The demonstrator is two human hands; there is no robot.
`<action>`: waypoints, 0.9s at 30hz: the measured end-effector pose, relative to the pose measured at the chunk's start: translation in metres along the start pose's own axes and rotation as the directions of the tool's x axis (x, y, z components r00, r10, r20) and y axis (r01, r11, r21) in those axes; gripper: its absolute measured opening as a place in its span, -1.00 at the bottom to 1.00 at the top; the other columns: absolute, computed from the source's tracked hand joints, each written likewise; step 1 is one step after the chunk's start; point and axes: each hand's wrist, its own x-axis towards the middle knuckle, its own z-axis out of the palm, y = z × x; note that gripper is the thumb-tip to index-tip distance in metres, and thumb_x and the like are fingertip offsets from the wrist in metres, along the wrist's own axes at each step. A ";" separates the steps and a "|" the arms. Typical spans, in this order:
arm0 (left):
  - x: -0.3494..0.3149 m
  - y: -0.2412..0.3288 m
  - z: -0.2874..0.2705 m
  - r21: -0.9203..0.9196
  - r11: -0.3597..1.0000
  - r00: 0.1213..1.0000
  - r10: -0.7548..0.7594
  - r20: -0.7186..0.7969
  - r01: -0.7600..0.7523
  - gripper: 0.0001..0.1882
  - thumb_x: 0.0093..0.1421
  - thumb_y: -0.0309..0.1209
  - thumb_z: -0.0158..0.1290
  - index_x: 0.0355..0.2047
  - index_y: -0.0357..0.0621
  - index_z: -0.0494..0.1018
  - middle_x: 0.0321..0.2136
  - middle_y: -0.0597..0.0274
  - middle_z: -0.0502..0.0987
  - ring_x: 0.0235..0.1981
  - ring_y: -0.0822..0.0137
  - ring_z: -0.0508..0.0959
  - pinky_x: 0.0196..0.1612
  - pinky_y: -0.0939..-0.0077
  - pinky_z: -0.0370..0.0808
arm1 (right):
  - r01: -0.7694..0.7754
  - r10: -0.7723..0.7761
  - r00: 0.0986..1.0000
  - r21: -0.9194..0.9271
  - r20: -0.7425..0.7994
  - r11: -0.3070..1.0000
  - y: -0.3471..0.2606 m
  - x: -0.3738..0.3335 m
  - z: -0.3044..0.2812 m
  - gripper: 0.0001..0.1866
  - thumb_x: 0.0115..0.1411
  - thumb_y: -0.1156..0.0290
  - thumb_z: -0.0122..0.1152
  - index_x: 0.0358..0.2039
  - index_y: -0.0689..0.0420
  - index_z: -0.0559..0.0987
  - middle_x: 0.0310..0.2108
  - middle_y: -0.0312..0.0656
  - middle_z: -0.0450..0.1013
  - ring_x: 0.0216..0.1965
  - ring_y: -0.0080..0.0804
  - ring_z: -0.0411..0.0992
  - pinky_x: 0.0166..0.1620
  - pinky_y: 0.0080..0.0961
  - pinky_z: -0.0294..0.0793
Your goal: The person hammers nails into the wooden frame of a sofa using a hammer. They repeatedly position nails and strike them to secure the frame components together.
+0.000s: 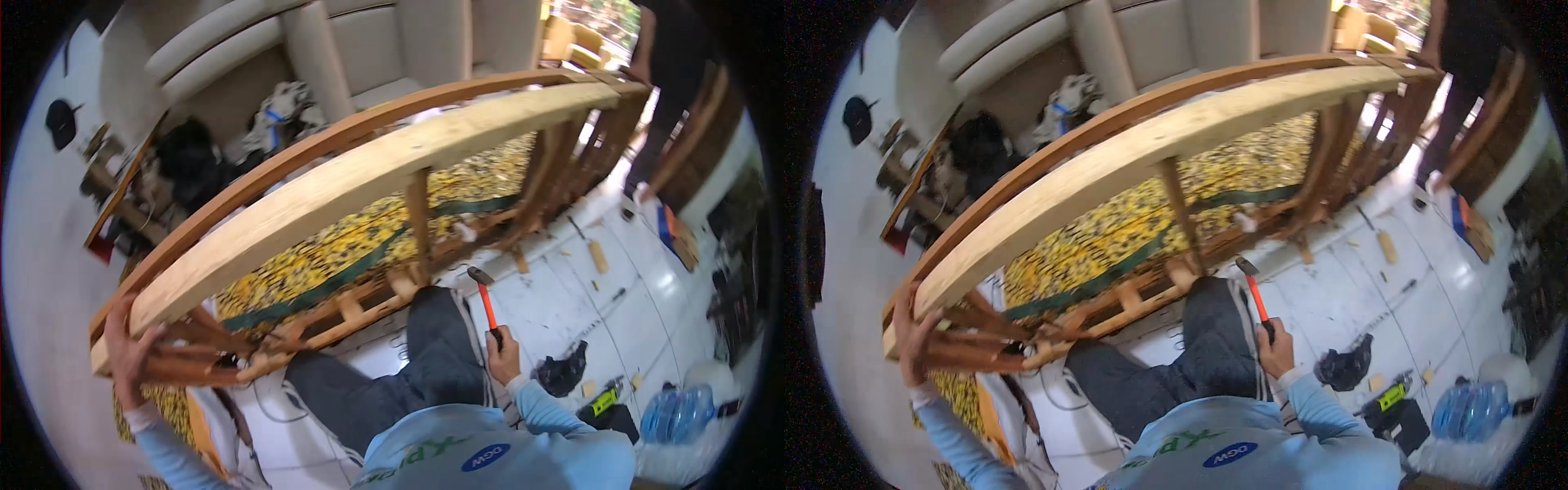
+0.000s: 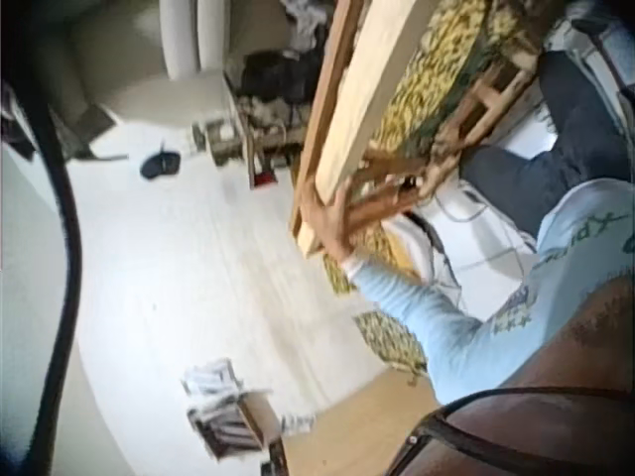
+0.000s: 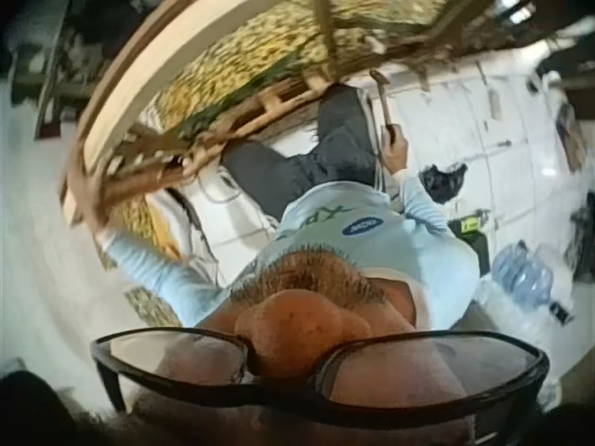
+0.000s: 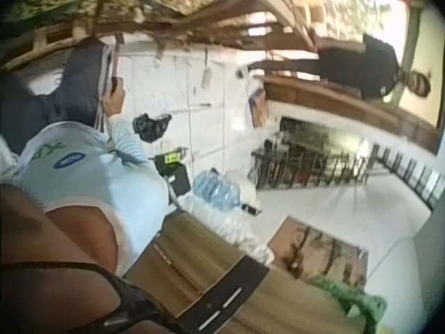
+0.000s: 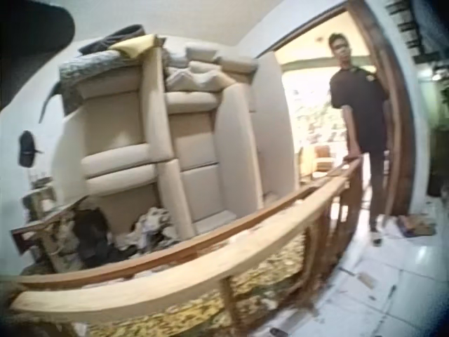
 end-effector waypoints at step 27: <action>0.015 0.040 0.024 0.281 0.942 0.983 0.180 0.037 -0.183 -0.22 0.30 0.18 0.09 0.19 -0.32 0.43 0.10 -0.23 0.53 0.14 -0.25 0.48 0.24 0.02 0.36 | 0.385 -0.468 0.864 -0.356 -0.184 0.851 -0.025 0.130 -0.005 -0.30 0.21 0.31 0.46 0.28 0.30 0.39 0.17 0.18 0.38 0.21 0.16 0.33 0.27 -0.11 0.35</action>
